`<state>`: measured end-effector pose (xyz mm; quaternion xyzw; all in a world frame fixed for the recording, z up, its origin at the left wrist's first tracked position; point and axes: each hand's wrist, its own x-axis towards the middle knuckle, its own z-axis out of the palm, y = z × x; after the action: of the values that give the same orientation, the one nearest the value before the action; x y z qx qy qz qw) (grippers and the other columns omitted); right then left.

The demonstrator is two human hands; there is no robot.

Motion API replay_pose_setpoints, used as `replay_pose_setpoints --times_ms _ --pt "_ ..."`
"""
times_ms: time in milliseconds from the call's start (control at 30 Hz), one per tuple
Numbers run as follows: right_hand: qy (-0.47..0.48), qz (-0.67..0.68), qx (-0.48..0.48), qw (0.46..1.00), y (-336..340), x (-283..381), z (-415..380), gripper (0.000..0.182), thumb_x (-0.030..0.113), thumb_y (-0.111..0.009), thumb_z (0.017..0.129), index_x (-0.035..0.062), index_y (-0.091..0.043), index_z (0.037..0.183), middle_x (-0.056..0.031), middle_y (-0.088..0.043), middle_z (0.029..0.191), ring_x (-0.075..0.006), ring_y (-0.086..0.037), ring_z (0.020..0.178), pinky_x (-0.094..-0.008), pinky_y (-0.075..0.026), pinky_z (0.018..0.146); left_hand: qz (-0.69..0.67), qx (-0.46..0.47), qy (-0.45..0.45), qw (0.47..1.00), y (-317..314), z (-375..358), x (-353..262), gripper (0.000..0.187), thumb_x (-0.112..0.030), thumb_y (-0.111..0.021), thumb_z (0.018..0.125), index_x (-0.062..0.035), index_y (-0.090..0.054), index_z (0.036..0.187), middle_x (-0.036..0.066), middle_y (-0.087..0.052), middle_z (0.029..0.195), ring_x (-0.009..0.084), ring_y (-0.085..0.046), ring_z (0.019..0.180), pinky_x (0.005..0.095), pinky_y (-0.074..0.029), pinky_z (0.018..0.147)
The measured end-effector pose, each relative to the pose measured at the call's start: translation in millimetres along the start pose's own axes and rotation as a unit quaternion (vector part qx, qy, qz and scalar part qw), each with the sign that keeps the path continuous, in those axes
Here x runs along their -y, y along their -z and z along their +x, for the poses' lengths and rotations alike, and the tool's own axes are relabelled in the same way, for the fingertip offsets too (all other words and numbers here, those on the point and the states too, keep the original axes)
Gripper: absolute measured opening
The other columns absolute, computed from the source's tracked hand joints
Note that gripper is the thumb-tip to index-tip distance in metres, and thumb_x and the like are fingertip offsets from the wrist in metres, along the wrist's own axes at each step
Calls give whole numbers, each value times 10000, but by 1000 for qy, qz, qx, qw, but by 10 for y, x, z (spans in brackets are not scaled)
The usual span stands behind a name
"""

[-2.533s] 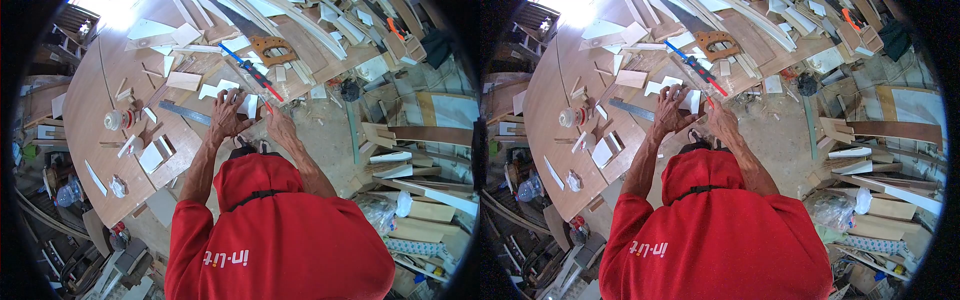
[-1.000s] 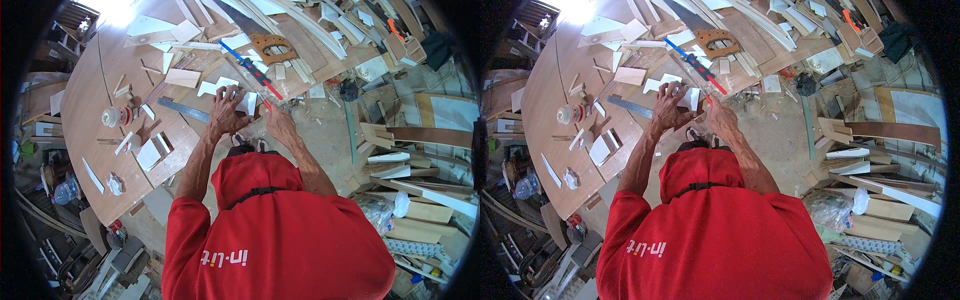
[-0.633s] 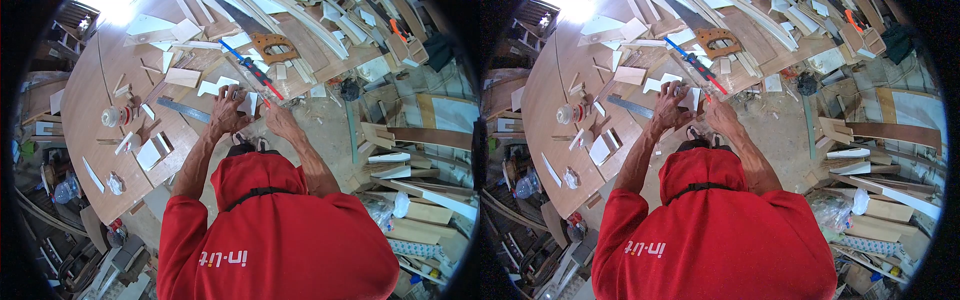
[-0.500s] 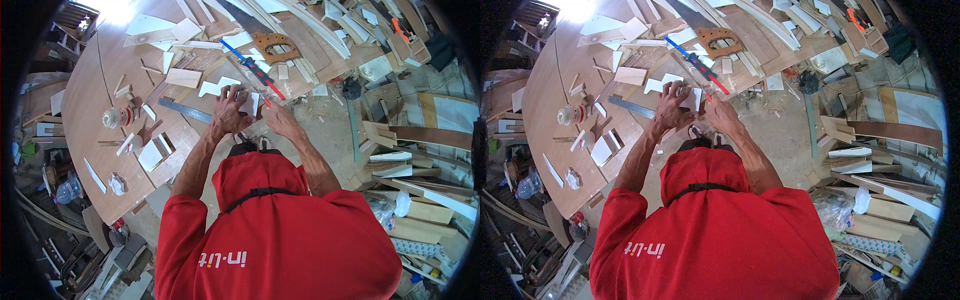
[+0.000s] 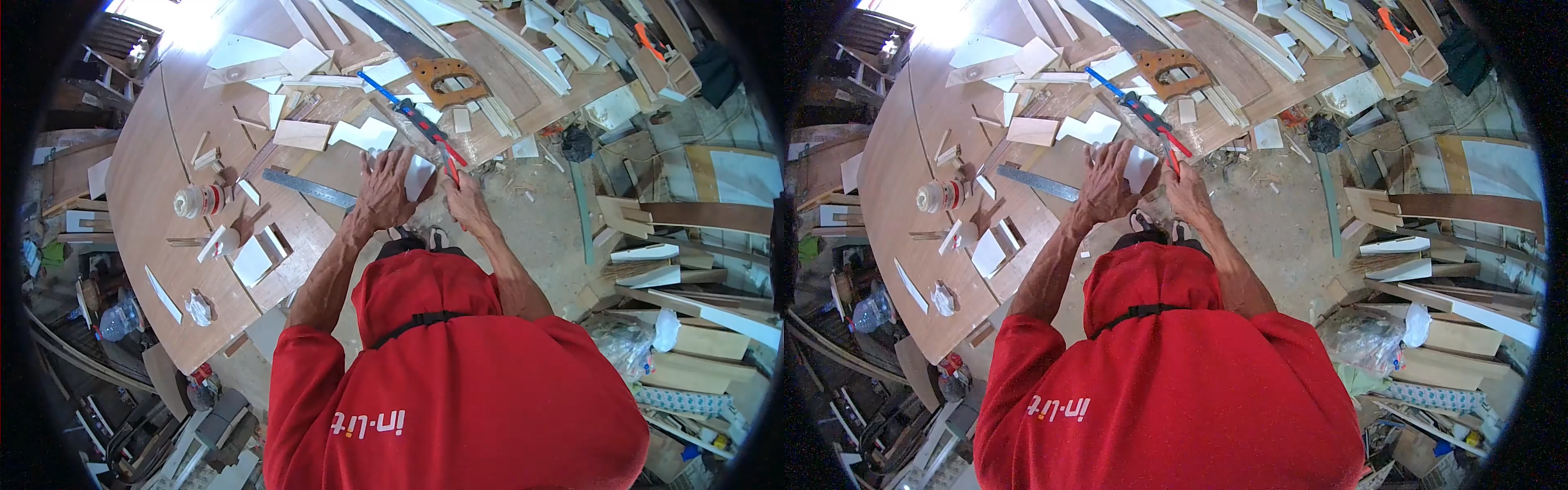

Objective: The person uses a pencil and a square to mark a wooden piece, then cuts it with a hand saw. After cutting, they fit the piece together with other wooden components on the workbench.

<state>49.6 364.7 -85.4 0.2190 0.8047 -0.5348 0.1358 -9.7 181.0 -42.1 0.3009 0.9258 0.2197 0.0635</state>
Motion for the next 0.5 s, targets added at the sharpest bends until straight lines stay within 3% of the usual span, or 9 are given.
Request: replay_pose_setpoints --times_ms 67,200,267,367,500 --pt "32 -46 18 998 -26 79 5 390 308 -450 962 -64 -566 990 -340 -600 934 -497 -587 914 -521 -442 795 -1 61 -15 998 -27 -14 33 880 -243 -713 676 -7 -297 1415 192 -418 1351 366 -365 1301 682 -133 1083" --pt "62 -81 2 995 -16 131 -86 407 320 -437 963 -59 -565 1037 -340 -604 945 -500 -588 912 -527 -448 795 7 35 -42 998 -48 -96 34 808 -150 -673 649 4 -364 1379 193 -399 1386 382 -341 1323 645 -152 1101" --pt "85 -107 10 990 -24 19 -76 433 335 -417 967 -45 -545 1132 -324 -615 968 -492 -591 932 -524 -456 815 32 13 -55 998 -64 -143 54 711 -245 -709 744 13 -428 1344 239 -403 1386 439 -331 1326 623 -174 1112" --pt "104 -144 -7 984 5 35 -144 449 345 -402 973 -3 -514 1235 -303 -629 994 -480 -598 942 -526 -463 832 4 -39 -34 999 -94 -162 23 585 -326 -722 793 12 -548 1237 228 -430 1365 428 -359 1305 560 -256 1109" --pt "106 -162 2 981 65 118 -164 437 341 -405 975 41 -503 1277 -285 -645 983 -478 -605 931 -529 -464 832 -24 -34 -64 997 -80 -140 94 537 -381 -707 822 4 -596 1179 207 -469 1334 414 -389 1283 513 -332 1079"
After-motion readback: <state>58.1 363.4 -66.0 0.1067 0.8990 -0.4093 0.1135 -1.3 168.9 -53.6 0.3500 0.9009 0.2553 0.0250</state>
